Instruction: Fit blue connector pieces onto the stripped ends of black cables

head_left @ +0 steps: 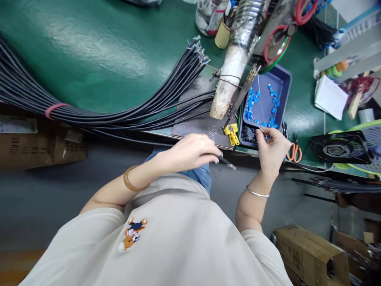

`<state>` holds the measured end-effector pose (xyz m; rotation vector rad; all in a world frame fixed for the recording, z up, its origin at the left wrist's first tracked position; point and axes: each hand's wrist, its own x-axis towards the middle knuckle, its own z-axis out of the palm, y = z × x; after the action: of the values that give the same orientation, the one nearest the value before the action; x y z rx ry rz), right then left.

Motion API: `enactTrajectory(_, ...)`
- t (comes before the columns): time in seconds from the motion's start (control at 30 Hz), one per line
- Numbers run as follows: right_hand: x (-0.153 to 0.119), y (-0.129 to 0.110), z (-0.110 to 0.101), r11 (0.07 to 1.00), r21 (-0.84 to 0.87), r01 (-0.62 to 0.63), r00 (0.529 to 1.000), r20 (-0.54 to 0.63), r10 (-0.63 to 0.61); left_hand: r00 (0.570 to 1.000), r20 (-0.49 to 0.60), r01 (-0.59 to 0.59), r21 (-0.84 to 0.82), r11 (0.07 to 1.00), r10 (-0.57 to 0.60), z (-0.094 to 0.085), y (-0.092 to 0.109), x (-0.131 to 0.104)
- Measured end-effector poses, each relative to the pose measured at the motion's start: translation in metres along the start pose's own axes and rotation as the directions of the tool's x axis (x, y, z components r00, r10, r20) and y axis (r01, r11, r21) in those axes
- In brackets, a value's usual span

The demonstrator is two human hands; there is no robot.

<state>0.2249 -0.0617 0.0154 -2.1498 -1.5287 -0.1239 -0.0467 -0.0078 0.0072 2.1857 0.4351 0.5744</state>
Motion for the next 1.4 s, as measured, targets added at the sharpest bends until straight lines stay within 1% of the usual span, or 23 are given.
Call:
enactTrajectory(0.03, -0.001, 0.003, -0.002, 1.000, -0.002, -0.012, 1.000, -0.011, 0.012, 0.984, 0.162, -0.043, -0.188, 0.981, 0.074, 0.002, 0.007, 0.003)
enactTrajectory(0.07, -0.001, 0.005, -0.004, 1.000, -0.010, -0.024, 1.000, -0.015, 0.024, 0.942, 0.290, -0.059, -0.356, 0.933, 0.171, 0.004, 0.012, 0.005)
enactTrajectory(0.1, -0.001, 0.008, -0.005, 0.999, -0.022, -0.033, 0.999, -0.011, 0.033, 0.898, 0.367, -0.043, -0.474, 0.879, 0.242, 0.008, 0.016, 0.007)
enactTrajectory(0.13, -0.001, 0.011, -0.006, 0.998, -0.039, -0.039, 0.999, -0.002, 0.039, 0.885, 0.388, -0.006, -0.542, 0.840, 0.256, 0.012, 0.018, 0.008)
enactTrajectory(0.17, -0.001, 0.014, -0.007, 0.998, -0.056, -0.039, 0.999, 0.012, 0.040, 0.913, 0.353, 0.041, -0.579, 0.814, 0.205, 0.017, 0.018, 0.009)
enactTrajectory(0.2, 0.000, 0.016, -0.007, 0.997, -0.071, -0.036, 0.999, 0.029, 0.038, 0.959, 0.269, 0.096, -0.595, 0.798, 0.085, 0.022, 0.016, 0.009)
enactTrajectory(0.23, 0.000, 0.018, -0.007, 0.996, -0.083, -0.031, 0.998, 0.049, 0.035, 0.988, 0.126, 0.151, -0.618, 0.771, -0.092, 0.026, 0.013, 0.008)
enactTrajectory(0.27, 0.001, 0.019, -0.006, 0.996, -0.091, -0.024, 0.997, 0.069, 0.031, 0.959, -0.039, 0.188, -0.657, 0.730, -0.282, 0.029, 0.008, 0.007)
enactTrajectory(0.33, 0.004, 0.020, -0.006, 0.994, -0.108, -0.016, 0.995, 0.100, 0.027, 0.794, -0.279, 0.177, -0.745, 0.644, -0.541, 0.032, -0.001, 0.004)
enactTrajectory(0.37, 0.005, 0.020, -0.006, 0.992, -0.123, -0.015, 0.993, 0.112, 0.029, 0.726, -0.326, 0.150, -0.784, 0.602, -0.606, 0.032, -0.005, 0.003)
enactTrajectory(0.4, 0.007, 0.020, -0.006, 0.990, -0.143, -0.018, 0.991, 0.126, 0.037, 0.688, -0.343, 0.120, -0.815, 0.567, -0.640, 0.030, -0.007, 0.002)
enactTrajectory(0.43, 0.009, 0.020, -0.007, 0.986, -0.167, -0.027, 0.989, 0.141, 0.051, 0.674, -0.342, 0.094, -0.840, 0.535, -0.655, 0.028, -0.009, 0.002)
enactTrajectory(0.6, 0.021, 0.020, -0.012, 0.969, -0.242, -0.044, 0.967, 0.234, 0.102, 0.708, -0.280, 0.075, -0.883, 0.463, -0.649, 0.024, -0.007, 0.003)
enactTrajectory(0.7, 0.024, 0.019, -0.012, 0.978, -0.210, 0.001, 0.963, 0.265, 0.056, 0.736, -0.267, 0.084, -0.876, 0.475, -0.623, 0.026, -0.004, 0.004)
enactTrajectory(0.8, 0.022, 0.018, -0.008, 0.983, -0.185, -0.016, 0.968, 0.244, 0.061, 0.757, -0.263, 0.097, -0.860, 0.501, -0.599, 0.030, -0.005, 0.005)
enactTrajectory(0.87, 0.018, 0.015, -0.006, 0.990, -0.137, -0.037, 0.985, 0.161, 0.059, 0.759, -0.296, 0.097, -0.830, 0.550, -0.580, 0.035, -0.005, 0.006)
enactTrajectory(0.93, 0.011, 0.009, -0.006, 0.997, -0.027, -0.068, 0.997, 0.029, 0.069, 0.739, -0.396, 0.086, -0.746, 0.660, -0.545, 0.040, -0.005, 0.007)
enactTrajectory(1.0, 0.000, -0.001, -0.008, 0.982, 0.150, -0.110, 0.989, -0.078, 0.123, 0.703, -0.532, 0.097, -0.585, 0.805, -0.472, 0.045, -0.003, 0.008)
enactTrajectory(1.07, -0.014, -0.016, -0.011, 0.923, 0.361, -0.133, 0.979, -0.096, 0.179, 0.698, -0.599, 0.126, -0.437, 0.891, -0.392, 0.047, 0.000, 0.009)
enactTrajectory(1.13, -0.029, -0.032, -0.011, 0.834, 0.536, -0.131, 0.985, -0.023, 0.169, 0.759, -0.532, 0.130, -0.441, 0.888, -0.375, 0.046, 0.004, 0.011)
enactTrajectory(1.23, -0.047, -0.054, -0.004, 0.716, 0.675, -0.177, 0.983, 0.151, 0.100, 0.863, -0.245, 0.170, -0.681, 0.712, -0.441, 0.037, 0.005, 0.011)
enactTrajectory(1.33, -0.052, -0.066, 0.008, 0.622, 0.744, -0.243, 0.957, 0.289, 0.029, 0.885, -0.010, 0.250, -0.833, 0.494, -0.465, 0.026, 0.004, 0.010)
enactTrajectory(1.4, -0.051, -0.069, 0.016, 0.567, 0.778, -0.270, 0.941, 0.339, -0.017, 0.886, 0.066, 0.285, -0.857, 0.429, -0.458, 0.021, 0.002, 0.008)
